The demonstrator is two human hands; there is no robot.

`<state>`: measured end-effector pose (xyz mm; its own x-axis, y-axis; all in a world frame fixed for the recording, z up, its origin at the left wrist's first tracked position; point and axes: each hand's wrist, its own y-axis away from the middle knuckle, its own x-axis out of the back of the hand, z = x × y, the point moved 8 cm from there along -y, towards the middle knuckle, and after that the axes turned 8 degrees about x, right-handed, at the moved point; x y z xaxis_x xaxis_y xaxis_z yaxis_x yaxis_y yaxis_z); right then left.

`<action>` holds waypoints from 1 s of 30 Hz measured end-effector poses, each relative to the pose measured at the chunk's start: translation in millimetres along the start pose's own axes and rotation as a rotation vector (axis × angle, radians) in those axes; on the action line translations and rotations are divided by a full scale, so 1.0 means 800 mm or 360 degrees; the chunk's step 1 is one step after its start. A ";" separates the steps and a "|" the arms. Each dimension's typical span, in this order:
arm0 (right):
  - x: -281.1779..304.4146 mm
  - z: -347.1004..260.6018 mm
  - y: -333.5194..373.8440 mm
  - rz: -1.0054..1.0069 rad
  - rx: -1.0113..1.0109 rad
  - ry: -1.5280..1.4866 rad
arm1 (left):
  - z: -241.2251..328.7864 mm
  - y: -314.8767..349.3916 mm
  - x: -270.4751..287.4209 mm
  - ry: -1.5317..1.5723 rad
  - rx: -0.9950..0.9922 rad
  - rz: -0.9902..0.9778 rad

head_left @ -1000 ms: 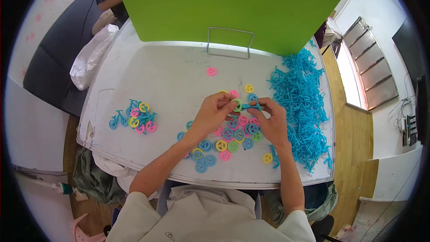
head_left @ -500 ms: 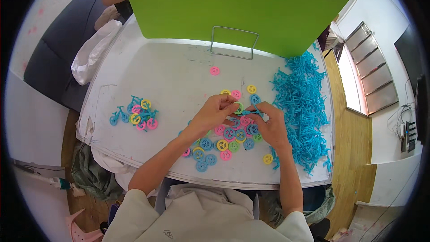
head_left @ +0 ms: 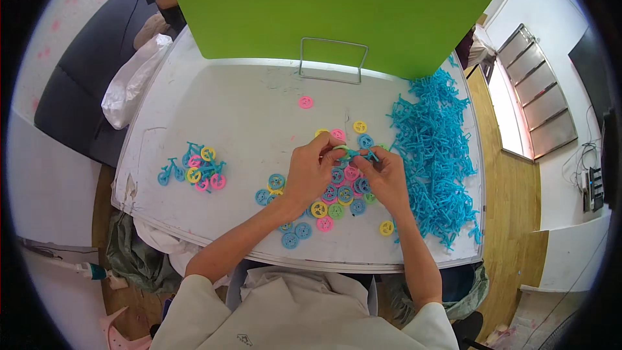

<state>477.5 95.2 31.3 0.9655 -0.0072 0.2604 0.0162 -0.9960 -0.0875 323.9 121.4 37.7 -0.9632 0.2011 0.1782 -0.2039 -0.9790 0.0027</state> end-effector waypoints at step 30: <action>0.008 -0.003 0.007 0.0372 0.0074 -0.0343 | 0.011 0.018 -0.011 0.0332 0.0112 0.0017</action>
<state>482.7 89.1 35.0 0.9773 -0.2112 0.0186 -0.2053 -0.9645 -0.1660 330.8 104.9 44.9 -0.9821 0.1860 -0.0291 -0.1877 -0.9796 0.0721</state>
